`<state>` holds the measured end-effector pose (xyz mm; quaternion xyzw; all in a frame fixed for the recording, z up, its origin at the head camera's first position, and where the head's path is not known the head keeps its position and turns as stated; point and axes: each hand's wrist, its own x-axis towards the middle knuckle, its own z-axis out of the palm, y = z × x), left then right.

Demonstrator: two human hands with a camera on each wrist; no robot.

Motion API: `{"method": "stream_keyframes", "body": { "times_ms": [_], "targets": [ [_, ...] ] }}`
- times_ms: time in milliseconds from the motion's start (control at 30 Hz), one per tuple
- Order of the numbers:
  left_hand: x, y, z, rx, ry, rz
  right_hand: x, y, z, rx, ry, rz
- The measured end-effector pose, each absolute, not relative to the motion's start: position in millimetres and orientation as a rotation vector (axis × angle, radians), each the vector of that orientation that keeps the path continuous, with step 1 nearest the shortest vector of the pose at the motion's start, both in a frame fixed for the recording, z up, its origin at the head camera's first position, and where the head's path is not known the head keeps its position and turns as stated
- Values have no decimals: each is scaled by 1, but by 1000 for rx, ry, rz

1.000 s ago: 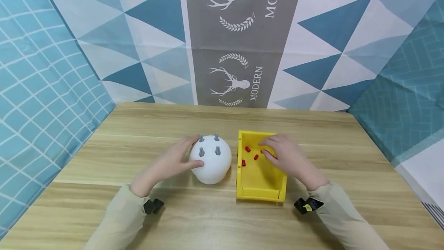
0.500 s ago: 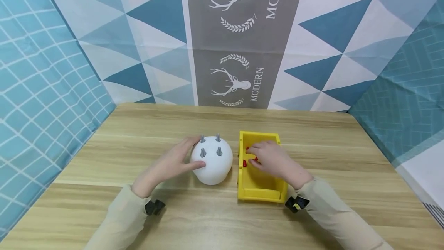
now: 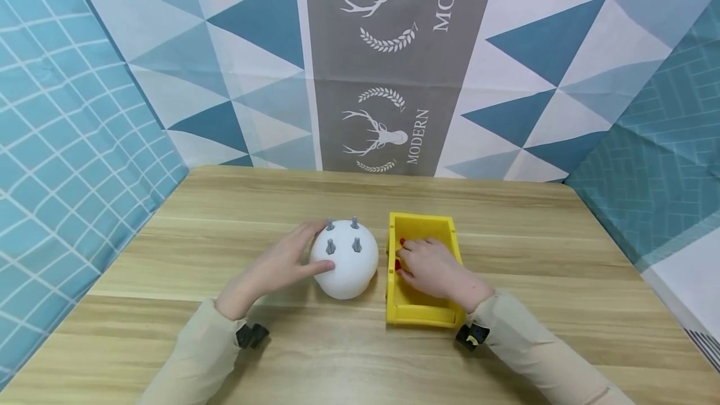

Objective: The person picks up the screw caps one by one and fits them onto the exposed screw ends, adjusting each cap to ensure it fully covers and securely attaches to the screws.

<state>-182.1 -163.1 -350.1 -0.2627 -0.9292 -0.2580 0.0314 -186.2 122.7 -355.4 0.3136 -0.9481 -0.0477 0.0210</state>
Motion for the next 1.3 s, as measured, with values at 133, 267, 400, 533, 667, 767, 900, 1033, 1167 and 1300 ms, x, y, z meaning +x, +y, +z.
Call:
{"method": "stream_keyframes", "body": {
  "times_ms": [133,267,400,533,667,767,900,1033,1167,1300],
  "targets": [
    [-182,-164,-351,-805,-2854,-796,-186,121,-360,951,-2986,-170],
    [-182,-164,-352,-806,-2853,-803,-186,121,-366,958,-2988,-179],
    [-183,-165,-352,-805,-2850,-807,-186,121,-369,969,-2951,-169],
    [-183,-165,-353,-805,-2848,-815,-186,120,-371,976,-2908,-160],
    [-182,-165,-354,-806,-2850,-814,-186,119,-373,973,-2886,-113],
    [-182,-165,-354,-800,-2848,-804,-185,118,-374,956,-2882,-89],
    [-182,-164,-353,-810,-2832,-803,-186,118,-375,935,-2872,-73],
    [-182,-165,-352,-816,-2822,-802,-186,118,-374,941,-2839,-58],
    [-181,-164,-352,-818,-2822,-796,-184,119,-373,939,-2839,-46],
    [-180,-163,-352,-811,-2836,-802,-183,119,-372,932,-2864,-27]
  ]
}}
